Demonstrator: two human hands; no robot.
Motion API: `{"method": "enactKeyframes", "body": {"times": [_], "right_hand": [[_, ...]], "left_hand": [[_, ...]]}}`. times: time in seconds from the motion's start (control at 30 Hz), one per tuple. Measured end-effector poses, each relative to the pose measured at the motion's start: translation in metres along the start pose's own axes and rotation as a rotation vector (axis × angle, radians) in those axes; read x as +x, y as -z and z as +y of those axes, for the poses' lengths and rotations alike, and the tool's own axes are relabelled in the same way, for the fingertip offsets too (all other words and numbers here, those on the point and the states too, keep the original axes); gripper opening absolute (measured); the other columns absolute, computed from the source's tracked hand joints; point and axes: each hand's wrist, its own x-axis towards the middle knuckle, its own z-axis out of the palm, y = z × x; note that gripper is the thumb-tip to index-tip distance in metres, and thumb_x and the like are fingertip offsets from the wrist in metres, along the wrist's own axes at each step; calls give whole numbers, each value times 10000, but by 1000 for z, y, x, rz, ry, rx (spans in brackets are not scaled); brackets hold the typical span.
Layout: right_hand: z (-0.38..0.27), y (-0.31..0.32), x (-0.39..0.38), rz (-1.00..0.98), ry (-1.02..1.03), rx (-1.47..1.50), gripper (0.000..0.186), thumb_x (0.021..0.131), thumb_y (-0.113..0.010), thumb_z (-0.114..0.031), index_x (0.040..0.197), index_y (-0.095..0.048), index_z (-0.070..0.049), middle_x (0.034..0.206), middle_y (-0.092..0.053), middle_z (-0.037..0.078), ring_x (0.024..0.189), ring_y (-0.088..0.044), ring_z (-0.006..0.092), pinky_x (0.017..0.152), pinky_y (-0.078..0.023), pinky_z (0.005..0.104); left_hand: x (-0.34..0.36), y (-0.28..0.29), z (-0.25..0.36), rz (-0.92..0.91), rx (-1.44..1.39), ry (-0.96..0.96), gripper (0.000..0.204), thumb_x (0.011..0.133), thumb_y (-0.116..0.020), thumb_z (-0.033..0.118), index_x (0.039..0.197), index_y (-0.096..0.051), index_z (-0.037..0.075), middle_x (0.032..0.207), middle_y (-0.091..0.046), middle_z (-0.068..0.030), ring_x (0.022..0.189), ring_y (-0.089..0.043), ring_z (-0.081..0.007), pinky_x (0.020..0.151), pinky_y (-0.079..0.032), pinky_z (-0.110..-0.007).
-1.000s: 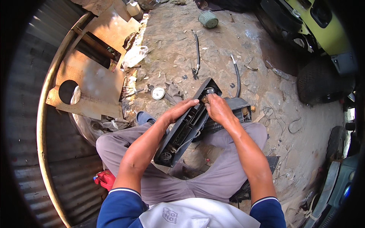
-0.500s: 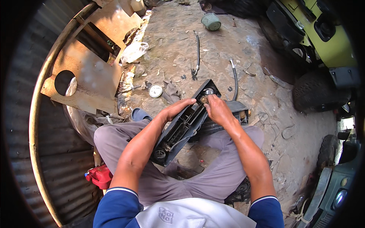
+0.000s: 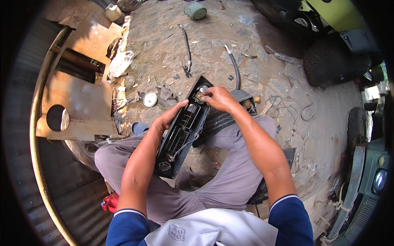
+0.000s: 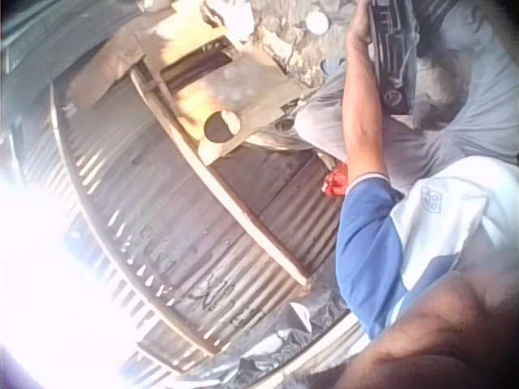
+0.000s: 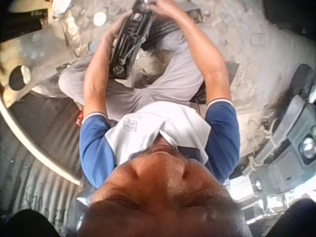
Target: The person cleans and reassembles a car AC vent housing and then uses a wrench to tighten a bolt on the assembly.
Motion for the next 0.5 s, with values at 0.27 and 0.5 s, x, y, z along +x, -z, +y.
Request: {"method": "enactKeyframes", "body": {"times": [0.27, 0.5], "right_hand": [[29, -28, -19, 351, -499, 714, 197, 953, -637, -187, 1029, -681, -10, 757, -675, 59, 646, -645, 172, 585, -535, 370], [21, -64, -54, -6, -585, 1149, 568, 1057, -553, -398, 1415, -478, 37, 1391, -525, 273, 1209, -575, 381, 896, -535, 506]], "left_hand": [[3, 4, -3, -95, -62, -4, 764, 941, -544, 663, 1366, -588, 29, 1150, -731, -157, 928, -748, -252, 800, -635, -399], [-4, -9, 3, -113, -48, -56, 781, 949, -529, 652, 1421, -536, 30, 1186, -717, -172, 908, -753, -252, 788, -640, -405]]}}
